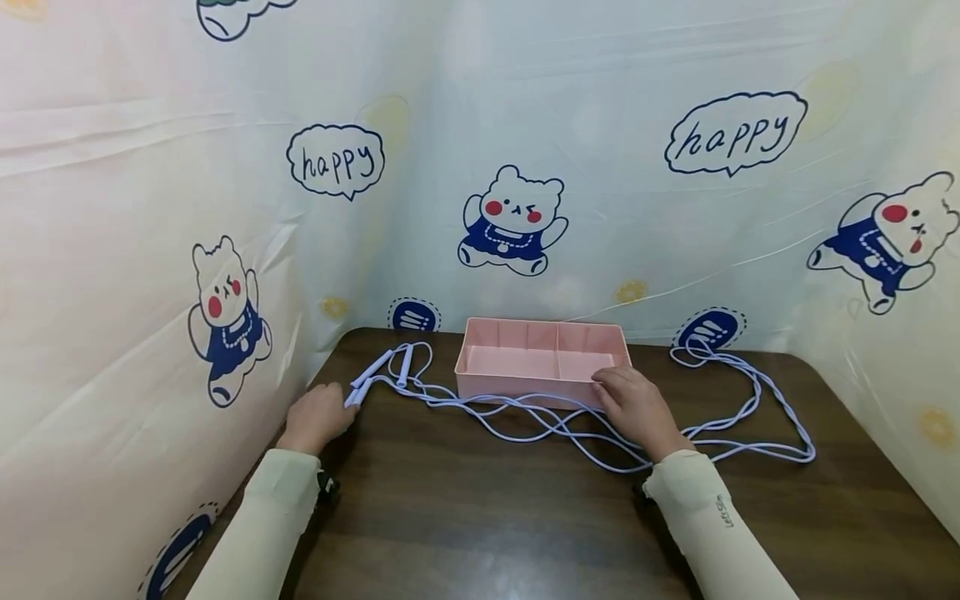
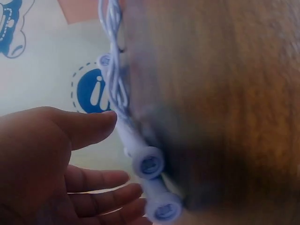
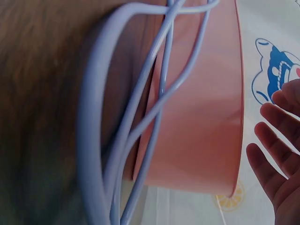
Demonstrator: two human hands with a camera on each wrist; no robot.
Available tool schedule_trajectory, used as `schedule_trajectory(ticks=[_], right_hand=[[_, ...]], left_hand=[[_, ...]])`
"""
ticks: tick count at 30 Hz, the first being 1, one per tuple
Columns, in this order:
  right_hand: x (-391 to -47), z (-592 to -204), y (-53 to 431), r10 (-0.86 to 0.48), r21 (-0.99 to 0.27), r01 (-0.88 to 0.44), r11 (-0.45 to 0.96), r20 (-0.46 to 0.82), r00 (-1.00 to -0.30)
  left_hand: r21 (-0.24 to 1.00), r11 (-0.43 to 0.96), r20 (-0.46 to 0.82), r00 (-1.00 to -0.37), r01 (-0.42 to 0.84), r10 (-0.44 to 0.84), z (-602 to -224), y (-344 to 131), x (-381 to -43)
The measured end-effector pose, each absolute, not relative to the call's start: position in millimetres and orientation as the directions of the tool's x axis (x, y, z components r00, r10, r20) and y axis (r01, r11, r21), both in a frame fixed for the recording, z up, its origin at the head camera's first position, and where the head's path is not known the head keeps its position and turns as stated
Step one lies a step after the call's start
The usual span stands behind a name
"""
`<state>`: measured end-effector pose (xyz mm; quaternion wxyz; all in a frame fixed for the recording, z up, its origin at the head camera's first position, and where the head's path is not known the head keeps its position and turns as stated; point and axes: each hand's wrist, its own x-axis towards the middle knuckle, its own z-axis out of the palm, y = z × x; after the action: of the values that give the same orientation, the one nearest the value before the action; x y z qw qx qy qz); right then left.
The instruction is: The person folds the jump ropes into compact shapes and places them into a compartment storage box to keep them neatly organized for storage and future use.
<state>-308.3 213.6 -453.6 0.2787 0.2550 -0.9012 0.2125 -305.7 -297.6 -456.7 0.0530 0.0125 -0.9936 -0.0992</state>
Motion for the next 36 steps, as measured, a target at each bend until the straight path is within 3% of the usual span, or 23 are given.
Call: schedule_trajectory(ticks=[5,13,23,36], right_hand=[[-312.5,-456.0,206.5,-0.385,-0.225,-0.616,0.755,0.609,-0.694],[-314.9,-445.2,191.6,-0.471,-0.175,-0.683,0.709,0.603,-0.644],[-320.5,-438.3,183.6,-0.510,-0.155,-0.717,0.679,0.603,-0.613],[-318.9,-417.7,164.2,-0.499,-0.140,-0.703,0.697,0.610,-0.615]], left_hand=[[0.231,0.969,-0.027,-0.996,-0.083,-0.079,-466.1,-301.3,-312.8],[0.328,0.935,-0.115,-0.989,-0.131,-0.098,-477.3,-312.0,-319.3],[0.481,0.873,0.099,-0.994,0.085,0.042,-465.0,-296.6,-320.2],[0.502,0.813,0.238,-0.951,0.295,0.199,-406.5,-239.5,-307.8]])
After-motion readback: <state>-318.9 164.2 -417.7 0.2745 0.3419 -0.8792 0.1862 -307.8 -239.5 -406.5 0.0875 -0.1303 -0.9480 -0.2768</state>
